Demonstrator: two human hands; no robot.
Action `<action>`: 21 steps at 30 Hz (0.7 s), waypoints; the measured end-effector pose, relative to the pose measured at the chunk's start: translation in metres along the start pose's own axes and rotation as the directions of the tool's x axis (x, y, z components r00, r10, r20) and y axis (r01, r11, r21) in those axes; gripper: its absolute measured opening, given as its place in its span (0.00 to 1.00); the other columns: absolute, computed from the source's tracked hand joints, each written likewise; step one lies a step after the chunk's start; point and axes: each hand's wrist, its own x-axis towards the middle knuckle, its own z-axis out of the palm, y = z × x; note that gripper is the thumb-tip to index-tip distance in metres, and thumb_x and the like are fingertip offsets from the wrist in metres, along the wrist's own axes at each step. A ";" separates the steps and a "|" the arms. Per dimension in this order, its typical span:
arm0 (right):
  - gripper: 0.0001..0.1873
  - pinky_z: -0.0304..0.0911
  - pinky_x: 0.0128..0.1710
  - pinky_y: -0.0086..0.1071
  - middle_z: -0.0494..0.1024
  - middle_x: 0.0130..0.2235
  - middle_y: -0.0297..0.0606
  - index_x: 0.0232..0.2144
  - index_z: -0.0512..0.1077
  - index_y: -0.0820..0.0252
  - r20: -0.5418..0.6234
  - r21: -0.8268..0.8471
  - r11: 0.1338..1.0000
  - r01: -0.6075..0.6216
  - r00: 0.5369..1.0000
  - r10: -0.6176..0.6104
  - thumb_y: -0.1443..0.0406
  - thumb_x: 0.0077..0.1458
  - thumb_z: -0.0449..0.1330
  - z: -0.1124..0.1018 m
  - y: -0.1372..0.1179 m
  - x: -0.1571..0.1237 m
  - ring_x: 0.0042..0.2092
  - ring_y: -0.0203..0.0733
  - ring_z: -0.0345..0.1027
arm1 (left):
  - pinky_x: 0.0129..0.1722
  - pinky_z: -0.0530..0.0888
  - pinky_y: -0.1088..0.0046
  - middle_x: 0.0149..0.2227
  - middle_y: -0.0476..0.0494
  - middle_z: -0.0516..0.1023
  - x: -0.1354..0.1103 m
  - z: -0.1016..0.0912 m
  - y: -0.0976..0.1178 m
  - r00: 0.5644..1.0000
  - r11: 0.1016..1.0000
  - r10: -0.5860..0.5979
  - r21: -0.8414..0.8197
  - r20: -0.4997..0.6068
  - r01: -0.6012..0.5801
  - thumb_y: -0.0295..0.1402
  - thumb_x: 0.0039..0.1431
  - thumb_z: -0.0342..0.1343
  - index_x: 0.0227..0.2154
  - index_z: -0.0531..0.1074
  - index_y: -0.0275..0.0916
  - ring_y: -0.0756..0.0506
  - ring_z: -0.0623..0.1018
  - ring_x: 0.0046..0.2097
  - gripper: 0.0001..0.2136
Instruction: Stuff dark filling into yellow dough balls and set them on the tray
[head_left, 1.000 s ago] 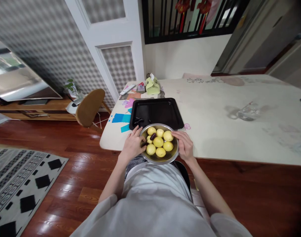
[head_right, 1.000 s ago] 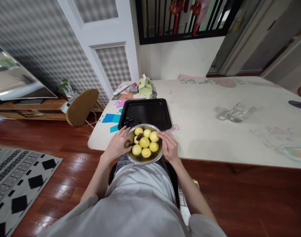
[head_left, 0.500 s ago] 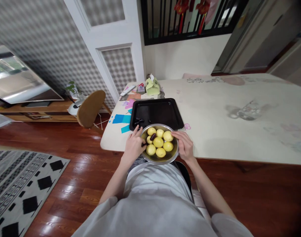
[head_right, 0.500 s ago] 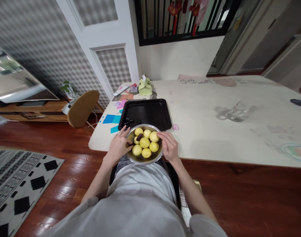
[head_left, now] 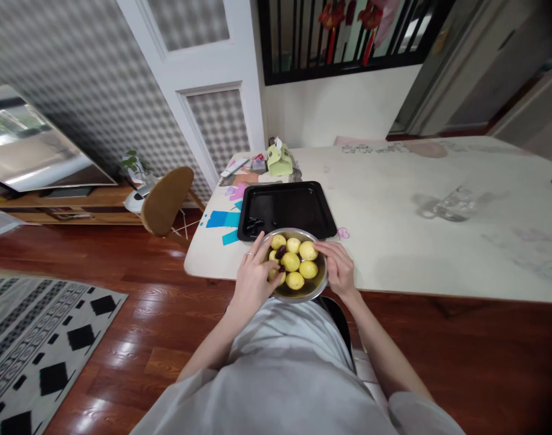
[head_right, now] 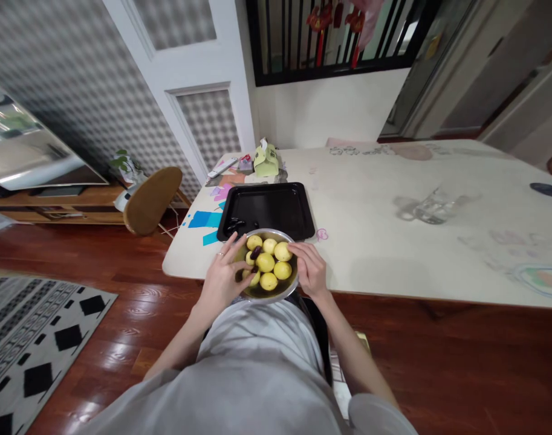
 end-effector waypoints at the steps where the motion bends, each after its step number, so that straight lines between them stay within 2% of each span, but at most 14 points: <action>1: 0.22 0.73 0.53 0.51 0.83 0.51 0.45 0.54 0.78 0.55 0.001 -0.002 1.000 -0.001 1.000 0.001 0.65 0.72 0.46 0.000 0.000 0.000 0.53 0.51 0.77 | 0.60 0.77 0.42 0.71 0.38 0.67 0.000 0.004 0.002 1.000 1.000 -0.007 -0.012 0.004 0.007 0.28 0.57 0.70 0.30 0.79 0.41 0.28 0.61 0.74 0.05; 10: 0.22 0.73 0.53 0.53 0.83 0.51 0.46 0.54 0.79 0.55 0.004 -0.001 1.000 -0.010 1.000 0.010 0.64 0.72 0.46 0.000 0.000 0.000 0.52 0.52 0.77 | 0.64 0.73 0.40 0.69 0.34 0.68 -0.001 0.015 0.000 0.997 0.995 -0.065 -0.069 0.032 0.067 0.30 0.51 0.75 0.38 0.76 0.41 0.28 0.61 0.74 0.14; 16: 0.22 0.74 0.53 0.52 0.84 0.50 0.45 0.54 0.79 0.55 0.005 -0.006 1.000 -0.020 1.000 0.020 0.63 0.72 0.46 0.000 0.000 0.000 0.52 0.52 0.77 | 0.64 0.73 0.42 0.68 0.35 0.69 -0.002 0.017 -0.003 0.998 0.994 -0.059 -0.088 0.012 0.060 0.29 0.53 0.72 0.37 0.75 0.42 0.28 0.61 0.74 0.12; 21: 0.22 0.73 0.53 0.52 0.84 0.51 0.45 0.54 0.79 0.55 0.003 0.000 1.000 -0.009 1.000 0.009 0.64 0.72 0.46 0.000 0.001 -0.001 0.52 0.51 0.77 | 0.64 0.72 0.42 0.69 0.34 0.68 -0.001 0.017 -0.004 0.995 0.994 -0.098 -0.052 -0.028 0.097 0.29 0.55 0.71 0.37 0.74 0.41 0.28 0.60 0.74 0.11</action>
